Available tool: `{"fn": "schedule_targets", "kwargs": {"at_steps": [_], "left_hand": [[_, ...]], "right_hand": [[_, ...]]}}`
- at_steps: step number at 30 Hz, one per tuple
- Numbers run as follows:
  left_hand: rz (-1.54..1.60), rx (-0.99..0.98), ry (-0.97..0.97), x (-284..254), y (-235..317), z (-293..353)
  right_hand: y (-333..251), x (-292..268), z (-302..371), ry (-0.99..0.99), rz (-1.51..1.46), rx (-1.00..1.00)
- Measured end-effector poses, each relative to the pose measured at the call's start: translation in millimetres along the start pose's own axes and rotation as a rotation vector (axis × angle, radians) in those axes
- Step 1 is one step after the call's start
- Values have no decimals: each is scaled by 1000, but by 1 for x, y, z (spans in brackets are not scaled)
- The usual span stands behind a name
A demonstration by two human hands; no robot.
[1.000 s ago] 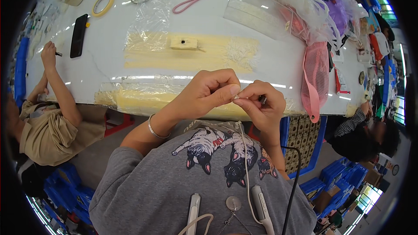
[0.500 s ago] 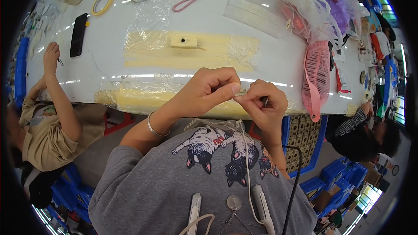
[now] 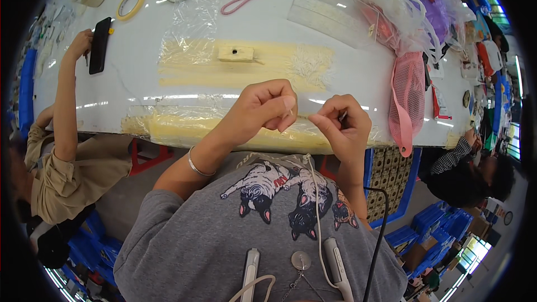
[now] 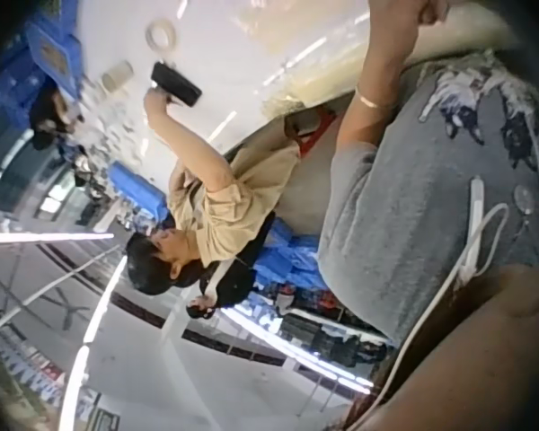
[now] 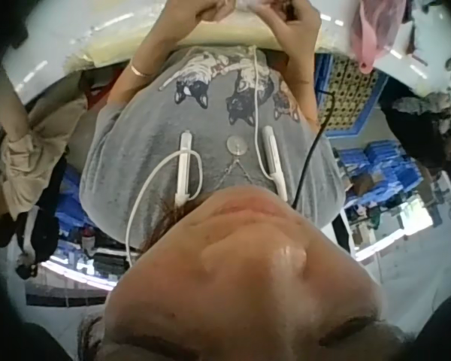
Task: Assembling small decorative or toy components by hand at a factory workbench.
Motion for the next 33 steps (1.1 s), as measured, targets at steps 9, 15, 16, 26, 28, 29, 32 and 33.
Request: {"fn": "schedule_targets", "kwargs": {"at_steps": [9, 15, 16, 26, 28, 29, 32, 33], "left_hand": [[392, -47, 179, -43, -23, 8], [162, -113, 245, -41, -26, 12], [71, -154, 261, -41, -28, 12], [-287, -116, 268, -24, -24, -1], [-453, -1, 284, -18, -9, -1], [-455, -3, 282, -18, -8, -1], [-528, 13, 246, -14, -2, -1], [-549, 31, 239, -12, 2, -1]], "right_hand": [[52, 20, -21, -38, 580, 150], [55, 33, -28, -54, 760, 71], [55, 34, -27, -54, 762, 72], [17, 20, -10, 91, 464, 47], [8, 20, -6, 95, 430, 46], [5, 22, -5, 84, 402, 64], [-1, 22, -3, 73, 367, 76], [-3, 22, -2, 71, 360, 72]]}}
Point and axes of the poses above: each hand's wrist, its own z-axis away from the middle knuckle, its own x-axis out of the palm, y = z × x, the point moved 10 cm from there along -z, towards the middle knuckle, and after that the axes turned 1 degree about z, right-handed, at the moved point
